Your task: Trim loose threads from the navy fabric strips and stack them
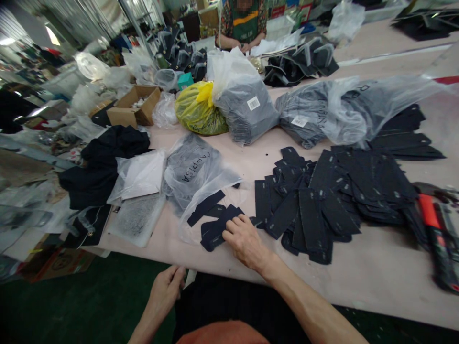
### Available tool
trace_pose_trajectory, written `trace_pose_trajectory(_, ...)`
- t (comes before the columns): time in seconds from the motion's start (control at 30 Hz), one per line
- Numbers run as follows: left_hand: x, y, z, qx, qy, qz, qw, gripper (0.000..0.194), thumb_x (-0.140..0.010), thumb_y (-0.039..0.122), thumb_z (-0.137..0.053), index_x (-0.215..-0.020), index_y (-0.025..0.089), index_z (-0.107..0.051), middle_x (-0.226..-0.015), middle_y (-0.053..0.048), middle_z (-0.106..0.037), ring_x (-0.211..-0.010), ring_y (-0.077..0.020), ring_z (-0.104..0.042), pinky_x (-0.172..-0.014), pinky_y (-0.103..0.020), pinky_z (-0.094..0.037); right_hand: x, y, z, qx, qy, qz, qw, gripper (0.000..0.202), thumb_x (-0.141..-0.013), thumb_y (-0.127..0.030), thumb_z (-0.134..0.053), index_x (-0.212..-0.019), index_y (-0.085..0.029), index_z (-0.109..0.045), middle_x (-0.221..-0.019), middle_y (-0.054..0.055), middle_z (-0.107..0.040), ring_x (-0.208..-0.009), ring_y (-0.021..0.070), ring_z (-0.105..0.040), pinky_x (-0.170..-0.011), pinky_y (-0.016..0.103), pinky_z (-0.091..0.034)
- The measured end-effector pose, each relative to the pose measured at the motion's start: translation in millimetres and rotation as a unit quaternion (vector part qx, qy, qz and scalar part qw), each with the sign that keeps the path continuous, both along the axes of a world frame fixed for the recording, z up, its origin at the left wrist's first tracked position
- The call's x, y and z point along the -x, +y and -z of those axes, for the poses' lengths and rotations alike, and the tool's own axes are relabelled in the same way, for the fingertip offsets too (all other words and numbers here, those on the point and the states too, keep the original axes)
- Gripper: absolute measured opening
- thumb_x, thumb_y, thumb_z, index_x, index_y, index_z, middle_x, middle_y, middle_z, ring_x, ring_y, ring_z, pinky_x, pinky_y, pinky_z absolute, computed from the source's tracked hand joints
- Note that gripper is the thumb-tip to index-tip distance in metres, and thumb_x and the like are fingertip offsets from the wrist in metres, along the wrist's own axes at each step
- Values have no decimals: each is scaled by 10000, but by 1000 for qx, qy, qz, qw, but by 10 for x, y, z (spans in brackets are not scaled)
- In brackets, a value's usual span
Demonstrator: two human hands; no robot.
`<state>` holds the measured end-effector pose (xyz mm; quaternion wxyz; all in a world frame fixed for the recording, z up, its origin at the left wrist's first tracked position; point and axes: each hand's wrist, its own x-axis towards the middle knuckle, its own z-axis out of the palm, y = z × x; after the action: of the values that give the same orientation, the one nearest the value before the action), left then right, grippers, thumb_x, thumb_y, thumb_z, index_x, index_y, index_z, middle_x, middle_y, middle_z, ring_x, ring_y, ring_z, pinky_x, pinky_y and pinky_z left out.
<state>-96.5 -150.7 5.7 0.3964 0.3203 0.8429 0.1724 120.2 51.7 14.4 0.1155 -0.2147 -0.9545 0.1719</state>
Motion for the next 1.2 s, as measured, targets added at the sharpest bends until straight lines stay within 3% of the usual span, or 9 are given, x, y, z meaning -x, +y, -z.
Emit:
trace_pose_trajectory(0.17, -530, 603, -327, -111, -360, -214, 901, 586, -798, 681, -509, -933, 119, -610, -750, -65, -656, -542, -129, -593, -421, -206, -373, -146, -254, 34, -33, 179, 36, 983, 289, -874, -56, -412, -919, -232, -638, -952, 39, -643, -950, 197, -529, -1021, 461, -290)
trace_pose_trajectory(0.47, -828, 1083, -369, -101, -410, -168, 891, 325, -639, 364, -763, -760, 146, -554, -517, 45, -555, -373, -53, -454, -377, -160, -323, -270, -376, 158, 66, 326, 276, 902, 322, -831, -101, -490, -1074, -254, -634, -1154, 103, -603, -1112, 266, -534, -993, 509, -372)
trace_pose_trajectory(0.6, -904, 1069, -398, -102, -378, -129, 911, 305, -675, 377, -732, -759, 159, -536, -535, 50, -560, -412, -71, -494, -412, -173, -380, -275, -363, 129, 378, 413, 434, 706, 339, -831, -283, -577, -1161, -206, -567, -1115, 123, -632, -940, 247, -623, -832, 434, -503)
trace_pose_trajectory(0.67, -943, 1060, -387, -104, -358, -106, 922, 284, -705, 381, -705, -774, 160, -542, -553, 43, -573, -427, -79, -504, -434, -189, -404, -270, -345, 103, 546, 421, 436, 579, 368, -815, -397, -618, -1121, -197, -571, -949, 87, -681, -735, 210, -639, -664, 364, -523)
trace_pose_trajectory(0.73, -966, 1062, -349, -100, -343, -58, 932, 243, -750, 374, -660, -787, 157, -558, -566, 28, -584, -448, -94, -521, -465, -212, -428, -278, -312, 79, 637, 405, 402, 519, 401, -753, -434, -691, -1046, -178, -599, -821, 62, -695, -643, 193, -629, -597, 323, -507)
trace_pose_trajectory(0.9, -841, 1123, -167, -152, -31, 97, 983, 177, -855, 294, -538, -906, 153, -632, -824, -74, -655, -761, -197, -629, -723, -341, -504, -525, -18, 66, 541, 385, 441, 604, 386, -682, -415, -735, -960, -169, -630, -806, 65, -703, -719, 223, -655, -695, 367, -540)
trace_pose_trajectory(1.0, -677, 1156, -33, -157, 212, 179, 948, 275, -803, 275, -630, -1051, 157, -635, -1059, -118, -614, -1034, -280, -570, -904, -429, -457, -818, 265, 36, 281, 309, 547, 726, 488, -735, -401, -679, -1147, -152, -601, -994, 129, -680, -907, 291, -648, -848, 484, -508)
trace_pose_trajectory(1.1, -566, 1168, 73, -118, 278, 241, 922, 319, -802, 274, -641, -1093, 145, -627, -1053, -117, -599, -1049, -289, -546, -917, -437, -454, -988, 403, -35, 11, 230, 578, 783, 527, -744, -332, -668, -1220, -126, -570, -1239, 201, -575, -1182, 364, -515, -1004, 563, -388)
trace_pose_trajectory(1.2, -541, 1173, 128, -116, 291, 267, 911, 236, -860, 180, -521, -1066, 148, -631, -1017, -107, -601, -996, -249, -563, -906, -391, -461, -874, 298, -59, 47, 243, 519, 818, 393, -802, -320, -598, -1153, -144, -609, -1140, 162, -632, -1065, 304, -589, -940, 480, -461)
